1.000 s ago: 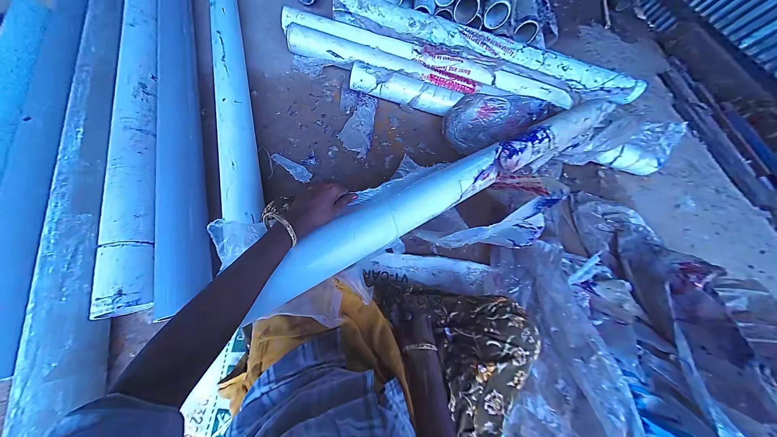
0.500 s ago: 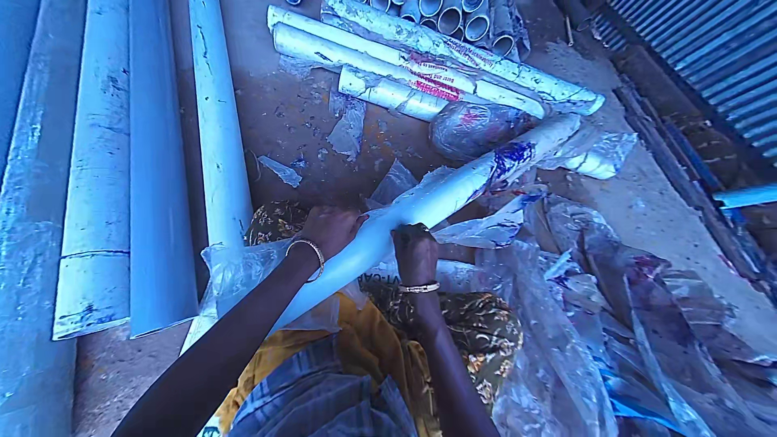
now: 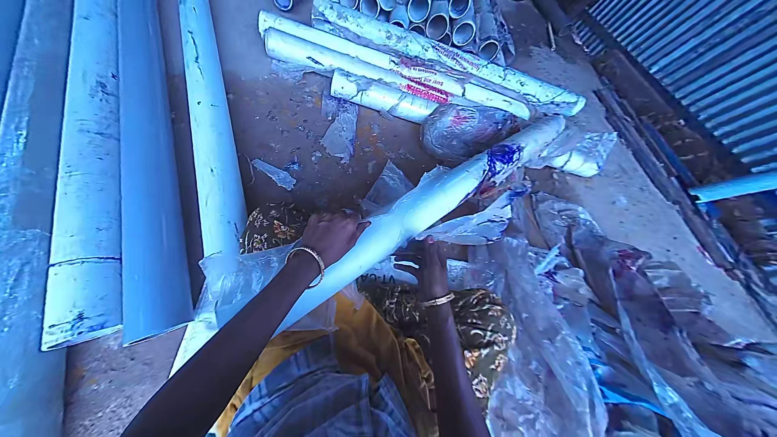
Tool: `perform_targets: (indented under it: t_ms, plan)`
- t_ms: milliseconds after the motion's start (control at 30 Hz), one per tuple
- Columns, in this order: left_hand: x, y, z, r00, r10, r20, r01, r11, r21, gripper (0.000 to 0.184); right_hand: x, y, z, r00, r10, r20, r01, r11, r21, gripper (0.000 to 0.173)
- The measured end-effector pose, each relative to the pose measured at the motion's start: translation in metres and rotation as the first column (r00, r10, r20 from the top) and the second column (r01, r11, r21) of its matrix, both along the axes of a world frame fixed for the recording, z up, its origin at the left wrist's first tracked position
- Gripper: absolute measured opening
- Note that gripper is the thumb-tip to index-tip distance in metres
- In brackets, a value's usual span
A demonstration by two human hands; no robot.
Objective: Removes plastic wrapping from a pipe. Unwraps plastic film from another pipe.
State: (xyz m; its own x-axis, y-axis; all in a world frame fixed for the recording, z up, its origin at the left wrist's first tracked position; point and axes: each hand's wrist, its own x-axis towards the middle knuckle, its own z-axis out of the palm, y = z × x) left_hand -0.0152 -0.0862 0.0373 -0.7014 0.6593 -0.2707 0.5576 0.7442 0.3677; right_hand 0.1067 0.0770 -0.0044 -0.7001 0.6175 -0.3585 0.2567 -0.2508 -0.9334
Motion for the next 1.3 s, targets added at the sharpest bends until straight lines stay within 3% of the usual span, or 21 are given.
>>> perform_targets:
  t_ms: [100,167,267,333,400,467,533,700,767,900,1000,1100,1133,1200,1300]
  plan:
    - [-0.005,-0.007,-0.001,0.999,0.036,-0.038,-0.03,0.99,0.138,0.053,-0.017,0.011,0.005,0.946,0.242,0.217,-0.3,0.907,0.295,0.035]
    - [-0.006,-0.009,0.018,0.996,0.083,0.016,-0.084,0.994,0.073,0.057,-0.033,0.018,-0.002,0.911,0.267,0.315,-0.377,0.847,0.373,0.04]
    - [0.004,0.001,0.065,0.99,0.097,0.103,-0.076,0.979,-0.187,0.065,-0.042,0.016,-0.004,0.958,0.265,0.109,-0.286,0.914,0.289,0.041]
    - [0.015,0.024,0.078,0.987,0.127,0.096,-0.103,0.969,-0.226,0.073,-0.042,0.012,-0.006,0.968,0.247,0.04,-0.249,0.929,0.275,0.043]
    - [0.017,0.056,0.059,0.989,0.148,0.03,-0.142,0.979,-0.145,0.075,-0.044,0.006,-0.009,0.974,0.224,0.011,-0.218,0.933,0.285,0.042]
    - [0.008,0.085,0.027,0.989,0.149,-0.005,-0.149,0.987,-0.067,0.065,-0.043,0.001,-0.008,0.98,0.197,-0.008,-0.185,0.934,0.307,0.042]
    - [-0.007,0.1,0.012,0.993,0.114,0.022,-0.111,0.988,-0.107,0.056,-0.037,-0.002,-0.009,0.985,0.168,-0.034,-0.149,0.937,0.317,0.042]
    - [-0.044,0.092,-0.011,0.999,0.008,0.034,-0.008,1.0,-0.011,0.047,-0.014,-0.004,-0.025,0.947,-0.02,-0.321,0.041,0.997,0.06,0.035]
    - [-0.052,0.086,-0.019,1.0,0.002,0.008,-0.002,1.0,0.029,0.046,0.006,0.001,-0.034,0.933,-0.073,-0.352,0.08,0.997,0.006,0.031]
    - [-0.078,0.08,-0.031,1.0,-0.02,-0.018,0.02,1.0,0.009,0.048,0.063,0.016,-0.062,0.966,-0.1,-0.239,0.102,0.995,-0.004,0.043]
    - [-0.081,0.076,-0.035,1.0,0.002,-0.002,-0.001,0.997,0.072,0.048,0.067,0.019,-0.066,0.981,-0.105,-0.164,0.086,0.989,-0.124,0.044]
    - [-0.077,0.075,-0.034,0.999,0.016,0.041,-0.02,0.995,0.094,0.048,0.068,0.034,-0.064,0.948,-0.316,-0.036,0.299,0.923,-0.242,0.03]
    - [-0.077,0.076,-0.034,0.999,0.022,0.039,-0.026,0.993,0.112,0.048,0.07,0.044,-0.062,0.929,-0.371,-0.001,0.365,0.914,-0.175,0.019]
    - [-0.069,0.078,-0.031,0.997,0.037,0.062,-0.046,0.988,0.146,0.046,0.073,0.061,-0.053,0.933,-0.358,-0.032,0.359,0.933,0.024,0.019]
    - [-0.045,0.084,-0.027,0.993,0.079,0.089,-0.094,0.98,0.173,0.046,0.052,0.056,-0.026,0.978,-0.144,-0.15,0.186,0.928,0.324,0.02]
